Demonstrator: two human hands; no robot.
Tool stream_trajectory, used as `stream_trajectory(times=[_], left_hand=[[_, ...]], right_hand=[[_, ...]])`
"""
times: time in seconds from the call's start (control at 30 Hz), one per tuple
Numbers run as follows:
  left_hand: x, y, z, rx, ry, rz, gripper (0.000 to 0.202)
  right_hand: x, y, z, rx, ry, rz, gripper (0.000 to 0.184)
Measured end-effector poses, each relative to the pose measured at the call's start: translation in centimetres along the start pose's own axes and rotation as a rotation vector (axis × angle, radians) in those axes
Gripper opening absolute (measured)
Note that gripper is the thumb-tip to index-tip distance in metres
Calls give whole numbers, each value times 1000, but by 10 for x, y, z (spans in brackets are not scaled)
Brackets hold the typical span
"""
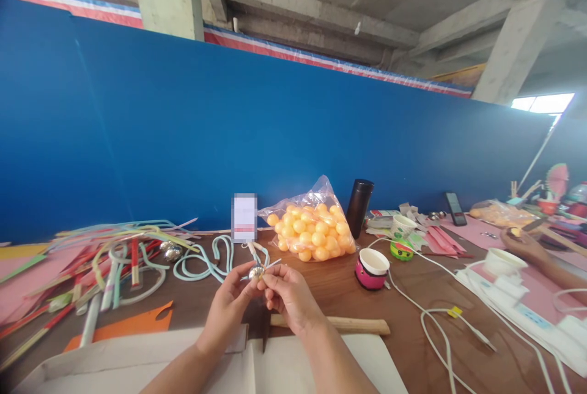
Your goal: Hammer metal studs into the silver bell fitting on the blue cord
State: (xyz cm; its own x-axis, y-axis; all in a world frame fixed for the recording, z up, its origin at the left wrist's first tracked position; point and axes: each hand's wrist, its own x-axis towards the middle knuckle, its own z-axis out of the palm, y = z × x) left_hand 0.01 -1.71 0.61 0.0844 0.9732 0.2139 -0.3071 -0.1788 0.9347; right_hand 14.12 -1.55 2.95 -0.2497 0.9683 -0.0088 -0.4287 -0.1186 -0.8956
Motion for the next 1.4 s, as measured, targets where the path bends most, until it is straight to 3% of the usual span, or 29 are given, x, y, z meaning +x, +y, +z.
stream_trajectory(times=[0.67, 1.13, 1.27, 1.4], left_hand=[[1, 0, -1, 91, 15, 35, 42], [-3, 7, 1, 197, 50, 53, 40], [-2, 8, 0, 157, 51, 10, 42], [2, 6, -1, -27, 25, -63, 43]], right_hand=[[1, 2, -3, -31, -13, -12, 21], [0, 3, -3, -77, 46, 3, 25], [0, 4, -3, -77, 52, 7, 26], [-1, 4, -2, -36, 21, -10, 25]])
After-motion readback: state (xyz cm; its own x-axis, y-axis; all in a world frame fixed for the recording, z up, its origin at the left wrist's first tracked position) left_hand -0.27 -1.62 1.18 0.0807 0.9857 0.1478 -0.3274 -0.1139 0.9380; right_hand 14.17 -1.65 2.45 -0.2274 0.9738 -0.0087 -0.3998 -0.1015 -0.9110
